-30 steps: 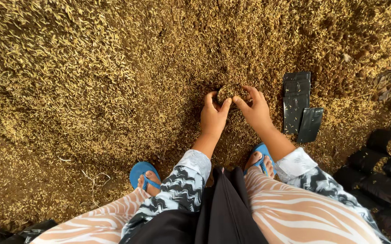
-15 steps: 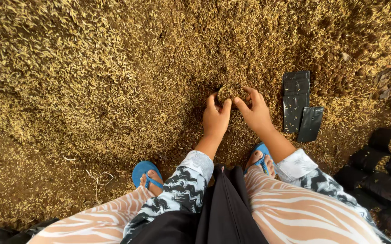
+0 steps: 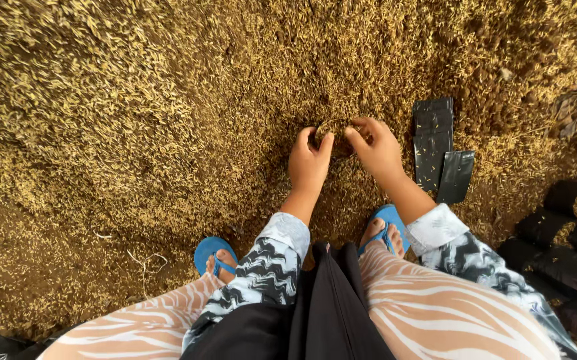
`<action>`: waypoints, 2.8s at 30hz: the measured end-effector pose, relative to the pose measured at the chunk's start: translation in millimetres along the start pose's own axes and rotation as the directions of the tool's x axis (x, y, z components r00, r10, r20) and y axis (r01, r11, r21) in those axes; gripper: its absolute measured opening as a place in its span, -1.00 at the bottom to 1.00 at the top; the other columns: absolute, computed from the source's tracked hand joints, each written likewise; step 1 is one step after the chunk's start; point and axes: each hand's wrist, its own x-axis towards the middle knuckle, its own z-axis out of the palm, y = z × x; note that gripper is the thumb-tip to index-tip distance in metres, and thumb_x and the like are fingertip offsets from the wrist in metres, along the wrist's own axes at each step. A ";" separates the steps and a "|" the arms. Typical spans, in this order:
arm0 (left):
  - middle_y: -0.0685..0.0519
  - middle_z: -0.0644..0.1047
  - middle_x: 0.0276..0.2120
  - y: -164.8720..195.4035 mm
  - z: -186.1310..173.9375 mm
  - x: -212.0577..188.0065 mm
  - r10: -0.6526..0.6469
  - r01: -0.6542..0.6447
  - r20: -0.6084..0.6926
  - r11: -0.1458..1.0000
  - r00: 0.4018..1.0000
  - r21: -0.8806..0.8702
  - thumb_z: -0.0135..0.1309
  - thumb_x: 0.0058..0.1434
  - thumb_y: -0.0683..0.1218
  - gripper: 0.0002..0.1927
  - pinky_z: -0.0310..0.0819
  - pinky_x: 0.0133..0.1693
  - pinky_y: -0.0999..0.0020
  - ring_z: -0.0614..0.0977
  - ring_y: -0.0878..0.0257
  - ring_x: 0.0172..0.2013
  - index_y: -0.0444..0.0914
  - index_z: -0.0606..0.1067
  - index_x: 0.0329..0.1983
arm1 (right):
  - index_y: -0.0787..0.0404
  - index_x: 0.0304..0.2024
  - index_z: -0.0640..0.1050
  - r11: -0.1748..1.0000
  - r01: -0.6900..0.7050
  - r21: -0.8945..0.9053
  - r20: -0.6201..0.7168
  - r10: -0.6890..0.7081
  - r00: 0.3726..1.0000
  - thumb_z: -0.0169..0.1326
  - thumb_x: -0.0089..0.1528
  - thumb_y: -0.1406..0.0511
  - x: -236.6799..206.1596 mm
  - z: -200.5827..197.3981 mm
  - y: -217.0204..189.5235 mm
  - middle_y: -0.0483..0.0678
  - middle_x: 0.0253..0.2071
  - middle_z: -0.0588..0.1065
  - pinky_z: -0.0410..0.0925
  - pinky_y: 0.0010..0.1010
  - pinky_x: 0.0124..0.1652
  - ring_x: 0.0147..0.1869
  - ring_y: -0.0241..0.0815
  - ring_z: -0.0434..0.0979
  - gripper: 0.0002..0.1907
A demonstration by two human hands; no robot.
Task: The person scoops dried plant material from a large pile and fills small black pouches by hand. The filled pouches are placed in a stack nearby. The person repeats this process continuously throughout the clip.
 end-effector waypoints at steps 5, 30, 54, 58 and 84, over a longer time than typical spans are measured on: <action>0.05 0.63 -0.37 -0.6 6.5 8.6 0.011 -0.011 -0.012 0.999 1.000 -0.038 0.18 0.22 0.18 -0.51 0.54 -0.33 0.22 0.67 0.18 -0.41 -0.17 0.50 0.11 | 0.20 0.01 0.61 0.990 -0.130 0.052 0.025 0.129 0.991 0.22 0.29 0.13 6.3 9.6 -4.5 0.02 -0.22 0.50 0.38 -0.27 -0.29 -0.29 -0.09 0.50 -0.65; 0.12 0.52 -0.55 -26.9 0.5 -8.1 0.066 -0.066 -0.013 0.998 0.998 -0.023 0.16 0.23 0.09 -0.71 0.38 -0.46 0.27 0.51 0.26 -0.56 -0.20 0.46 -0.38 | 0.10 -0.08 0.61 0.957 -0.270 0.102 0.230 0.241 0.943 0.17 0.22 0.30 0.1 -35.3 50.8 -0.01 -0.09 0.60 0.42 -0.09 -0.09 -0.03 0.09 0.63 -0.79; 0.01 0.58 -0.46 -26.4 -9.3 -4.5 0.137 -0.137 0.010 0.991 0.991 0.008 0.10 0.24 0.01 -0.78 0.45 -0.37 0.18 0.61 0.09 -0.47 -0.24 0.50 -0.32 | 0.23 0.24 0.52 0.880 0.443 -0.172 0.221 -0.404 0.888 -0.03 0.31 0.45 -7.2 -33.5 -62.0 0.11 0.23 0.53 0.38 -0.18 0.19 0.26 0.08 0.54 -0.58; -0.03 0.58 -0.44 -31.8 -7.1 0.5 0.174 -0.173 -0.005 0.984 0.985 0.033 0.10 0.24 0.01 -0.78 0.46 -0.36 0.14 0.61 0.04 -0.45 -0.25 0.48 -0.33 | 0.23 0.38 0.32 0.723 0.518 -0.457 0.315 -0.413 0.854 -0.03 0.30 0.34 -32.2 -6.8 -50.6 0.09 0.44 0.30 0.05 0.08 0.38 0.49 0.05 0.26 -0.43; -0.14 0.60 -0.32 17.5 -32.4 3.9 0.144 -0.180 0.166 0.958 0.976 0.225 0.03 0.21 0.04 -0.73 0.43 -0.25 -0.02 0.60 -0.13 -0.30 -0.28 0.50 -0.33 | -0.06 0.31 0.29 0.818 0.422 -0.391 0.467 -0.219 0.857 0.42 -0.03 0.30 7.8 -20.6 -74.3 0.08 0.35 0.24 0.42 -0.02 0.08 0.32 0.26 0.36 -0.09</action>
